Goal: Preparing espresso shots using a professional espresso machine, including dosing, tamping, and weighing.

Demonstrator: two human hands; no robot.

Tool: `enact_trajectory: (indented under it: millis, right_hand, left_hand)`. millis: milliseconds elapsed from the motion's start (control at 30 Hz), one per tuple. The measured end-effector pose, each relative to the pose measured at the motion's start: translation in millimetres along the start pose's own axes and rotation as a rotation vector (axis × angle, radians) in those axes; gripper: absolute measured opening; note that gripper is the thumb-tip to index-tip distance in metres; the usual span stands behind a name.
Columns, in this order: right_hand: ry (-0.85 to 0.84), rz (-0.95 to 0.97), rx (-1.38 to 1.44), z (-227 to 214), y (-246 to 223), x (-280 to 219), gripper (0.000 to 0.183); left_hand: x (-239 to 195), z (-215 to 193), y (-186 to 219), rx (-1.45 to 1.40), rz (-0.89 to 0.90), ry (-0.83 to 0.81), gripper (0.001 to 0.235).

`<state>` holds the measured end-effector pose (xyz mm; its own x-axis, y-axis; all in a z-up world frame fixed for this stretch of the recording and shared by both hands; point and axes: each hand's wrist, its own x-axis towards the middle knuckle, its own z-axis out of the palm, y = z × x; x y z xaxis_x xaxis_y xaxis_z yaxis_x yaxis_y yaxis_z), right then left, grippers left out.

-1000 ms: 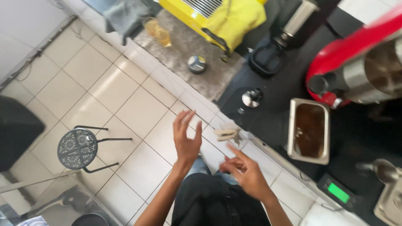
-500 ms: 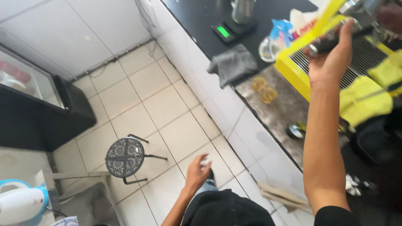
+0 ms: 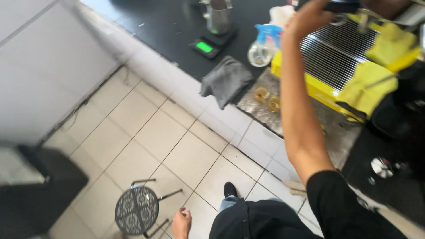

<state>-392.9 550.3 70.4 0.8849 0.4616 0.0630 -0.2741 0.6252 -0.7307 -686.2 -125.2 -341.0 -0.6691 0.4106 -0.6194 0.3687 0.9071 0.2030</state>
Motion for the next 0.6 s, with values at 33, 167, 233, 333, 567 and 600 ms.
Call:
enact_trajectory:
  millis: [33, 167, 233, 333, 567, 600]
  right_hand:
    - [-0.085, -0.03, 0.028, -0.3, 2.8, -2.7, 0.058]
    - [-0.328, 0.03, 0.299, -5.2, -67.6, -53.8, 0.04]
    - [-0.336, 0.071, 0.276, -28.1, -66.7, -68.8, 0.034]
    - [-0.31, 0.292, 0.254, -64.1, -82.8, -94.7, 0.033]
    - [-0.436, 0.611, 0.047, -195.2, -167.6, -154.3, 0.028]
    - [-0.43, 0.603, 0.048, -213.0, -188.6, -162.3, 0.028]
  left_hand:
    - [-7.6, -9.3, 25.8, -0.01, 0.03, 0.014, 0.038]
    - [-65.7, -74.9, 151.1, -0.169, 0.318, 0.238, 0.028]
    - [-94.9, -115.9, 219.9, -0.259, 0.647, 0.377, 0.02]
    - [-156.5, -193.5, 337.3, -0.436, 1.198, 0.653, 0.023]
    - [-293.4, -296.5, 562.4, -0.344, 1.88, 0.904, 0.054]
    - [-296.2, -293.9, 587.2, -0.347, 1.889, 0.899, 0.054]
